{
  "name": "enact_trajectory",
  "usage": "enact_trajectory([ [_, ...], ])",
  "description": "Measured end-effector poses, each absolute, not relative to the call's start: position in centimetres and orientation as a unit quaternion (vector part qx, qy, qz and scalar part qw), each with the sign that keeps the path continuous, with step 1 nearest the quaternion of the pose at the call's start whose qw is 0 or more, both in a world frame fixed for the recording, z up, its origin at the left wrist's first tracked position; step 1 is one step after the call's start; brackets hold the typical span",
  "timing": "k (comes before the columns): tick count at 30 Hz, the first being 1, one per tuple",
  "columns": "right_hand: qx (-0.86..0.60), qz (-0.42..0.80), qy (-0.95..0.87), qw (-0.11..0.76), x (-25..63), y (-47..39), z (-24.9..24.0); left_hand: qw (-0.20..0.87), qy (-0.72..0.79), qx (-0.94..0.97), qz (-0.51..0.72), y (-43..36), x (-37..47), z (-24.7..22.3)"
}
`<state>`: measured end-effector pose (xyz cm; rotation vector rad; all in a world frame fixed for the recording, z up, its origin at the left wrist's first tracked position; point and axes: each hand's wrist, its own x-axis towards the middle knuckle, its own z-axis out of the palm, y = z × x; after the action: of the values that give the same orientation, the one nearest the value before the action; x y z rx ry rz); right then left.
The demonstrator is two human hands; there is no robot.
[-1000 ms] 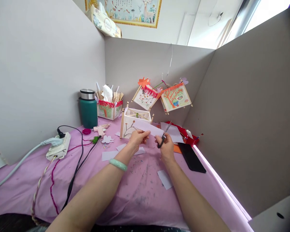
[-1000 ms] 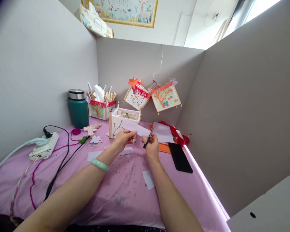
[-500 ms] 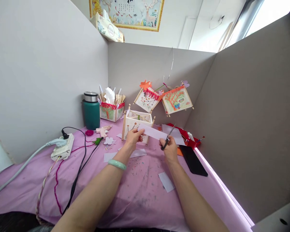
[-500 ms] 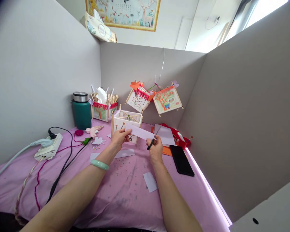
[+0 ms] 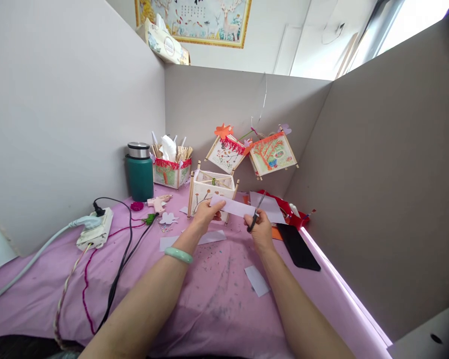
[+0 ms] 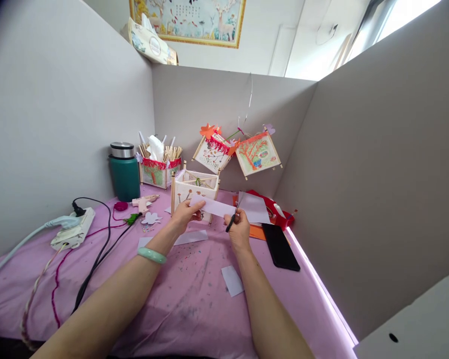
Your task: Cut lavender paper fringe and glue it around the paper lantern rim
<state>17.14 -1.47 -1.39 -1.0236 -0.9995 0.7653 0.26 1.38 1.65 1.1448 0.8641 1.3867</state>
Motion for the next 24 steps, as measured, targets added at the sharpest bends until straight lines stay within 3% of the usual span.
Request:
enact_trajectory([
  [7, -0.521, 0.308, -0.500, 0.619, 17.8, -1.0, -1.9, 0.506, 0.423, 0.493, 0.567, 2.0, 0.0, 1.6],
  [11, -0.675, 0.203, -0.562, 0.433, 19.0, -0.9, -1.9, 0.450, 0.515, 0.539, 0.492, 2.6, -0.7, 1.0],
  [17, -0.768, 0.071, -0.612, 0.176, 19.4, -2.6, -0.8, 0.221, 0.618, 0.631, 0.414, 1.8, -0.8, 0.6],
  [24, -0.723, 0.078, -0.683, 0.075, 19.9, -4.2, 0.8, 0.061, 0.590, 0.712, 0.374, -1.9, 0.0, 4.1],
])
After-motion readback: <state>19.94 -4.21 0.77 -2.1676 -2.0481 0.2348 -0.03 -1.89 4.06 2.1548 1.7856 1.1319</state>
